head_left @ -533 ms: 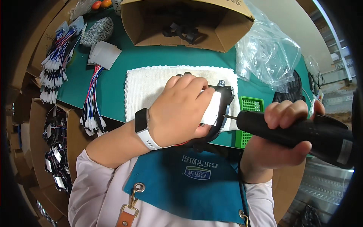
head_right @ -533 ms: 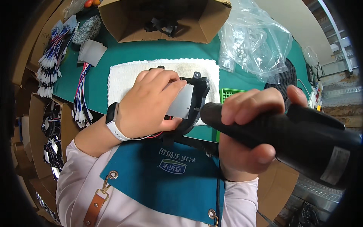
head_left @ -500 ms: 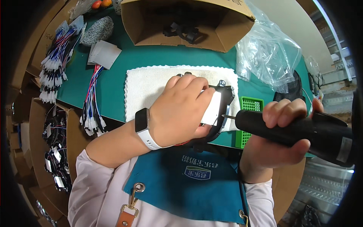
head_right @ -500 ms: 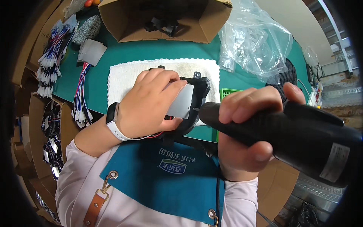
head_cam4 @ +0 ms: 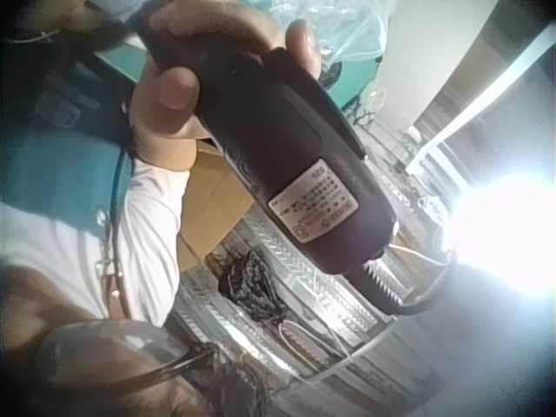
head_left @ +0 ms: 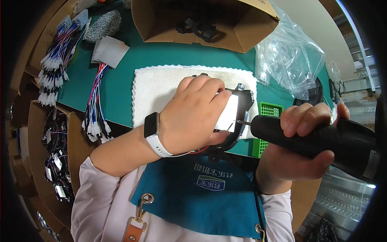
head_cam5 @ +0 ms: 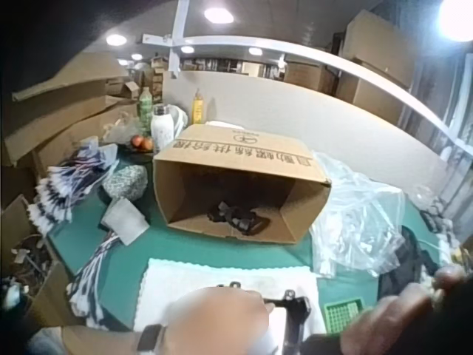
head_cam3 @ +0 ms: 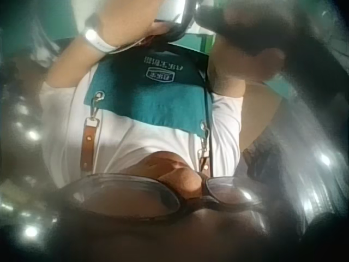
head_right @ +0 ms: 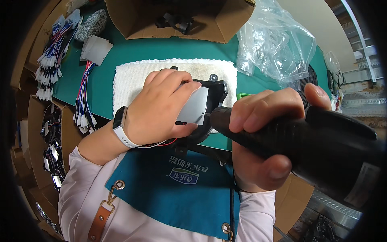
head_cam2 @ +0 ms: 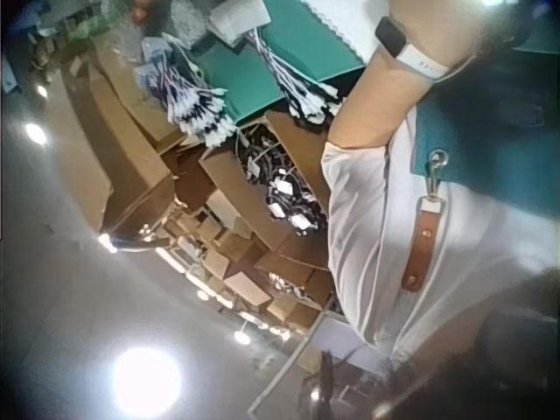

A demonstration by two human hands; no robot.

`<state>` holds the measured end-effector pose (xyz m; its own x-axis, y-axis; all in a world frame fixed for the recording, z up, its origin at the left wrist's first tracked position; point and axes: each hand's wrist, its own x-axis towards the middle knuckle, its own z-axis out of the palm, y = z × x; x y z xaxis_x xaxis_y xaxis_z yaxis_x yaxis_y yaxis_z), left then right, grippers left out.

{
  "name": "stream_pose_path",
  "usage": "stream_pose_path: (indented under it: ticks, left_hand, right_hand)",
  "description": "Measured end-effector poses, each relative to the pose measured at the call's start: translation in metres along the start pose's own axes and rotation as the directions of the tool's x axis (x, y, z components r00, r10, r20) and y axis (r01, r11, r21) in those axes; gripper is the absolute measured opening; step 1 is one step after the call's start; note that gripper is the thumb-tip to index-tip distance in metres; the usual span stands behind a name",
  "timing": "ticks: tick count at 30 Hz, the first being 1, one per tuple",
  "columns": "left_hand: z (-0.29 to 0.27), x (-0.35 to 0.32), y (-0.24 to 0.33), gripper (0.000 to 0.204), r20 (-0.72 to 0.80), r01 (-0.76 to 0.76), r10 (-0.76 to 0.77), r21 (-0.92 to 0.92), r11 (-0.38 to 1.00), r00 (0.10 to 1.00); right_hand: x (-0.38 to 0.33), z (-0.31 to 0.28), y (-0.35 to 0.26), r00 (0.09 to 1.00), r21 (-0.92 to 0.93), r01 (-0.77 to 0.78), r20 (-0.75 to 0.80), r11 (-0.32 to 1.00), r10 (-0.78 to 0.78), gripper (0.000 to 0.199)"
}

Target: The person assembles black plastic electronic housings by inserting clear plastic lenses into the frames. They use a black handheld tool to press or secure components inside the housings. The person repeatedly handles the units, placing them into a cardboard box and retrieving them to continue the assembly process.

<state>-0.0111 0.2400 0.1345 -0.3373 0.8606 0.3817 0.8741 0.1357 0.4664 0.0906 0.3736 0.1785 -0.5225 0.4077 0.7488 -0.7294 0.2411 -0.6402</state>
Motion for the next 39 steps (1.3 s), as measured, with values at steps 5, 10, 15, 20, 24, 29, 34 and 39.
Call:
stream_pose_path:
  ticks: [5, 10, 15, 20, 24, 29, 34, 39]
  left_hand:
    - [0.002, -0.001, -0.001, 0.065, -0.016, -0.007, 0.007, -0.014, 1.0, 1.0]
    - [0.006, -0.003, -0.002, 0.067, -0.037, -0.028, 0.027, -0.025, 0.999, 0.999]
    - [0.011, -0.005, -0.004, 0.066, -0.07, -0.033, 0.03, -0.05, 0.998, 0.997]
    - [0.008, -0.005, -0.001, 0.065, -0.018, 0.013, -0.014, -0.052, 0.999, 1.0]
    - [0.008, -0.003, -0.002, 0.065, 0.008, 0.031, -0.031, -0.025, 0.999, 0.999]
    - [0.007, -0.004, -0.003, 0.066, 0.016, 0.033, -0.032, -0.014, 0.999, 0.999]
    - [0.008, -0.004, -0.003, 0.064, 0.002, 0.014, -0.014, 0.001, 1.0, 1.0]
    - [0.005, -0.005, -0.003, 0.066, 0.023, 0.029, -0.029, 0.01, 1.0, 0.999]
  right_hand:
    - [0.0, 0.001, 0.002, 0.999, -0.061, -0.01, 0.042, 0.998, 0.012, 0.069]
    - [-0.002, 0.003, 0.004, 0.998, -0.154, -0.043, 0.029, 0.987, 0.048, 0.066]
    - [0.002, 0.001, 0.005, 0.988, -0.233, -0.113, 0.075, 0.966, 0.134, 0.063]
    - [0.009, 0.003, 0.011, 0.958, -0.165, -0.218, 0.15, 0.962, 0.243, 0.061]
    - [0.012, 0.002, 0.014, 0.937, -0.147, -0.267, 0.19, 0.953, 0.292, 0.061]
    - [0.015, 0.002, 0.005, 0.972, -0.018, -0.209, 0.104, 0.978, 0.21, 0.062]
    - [0.012, -0.043, -0.039, 0.97, 0.073, 0.105, -0.227, 0.992, -0.086, 0.058]
    - [-0.014, -0.084, -0.02, 0.948, -0.317, -0.086, -0.318, 0.945, -0.02, 0.069]
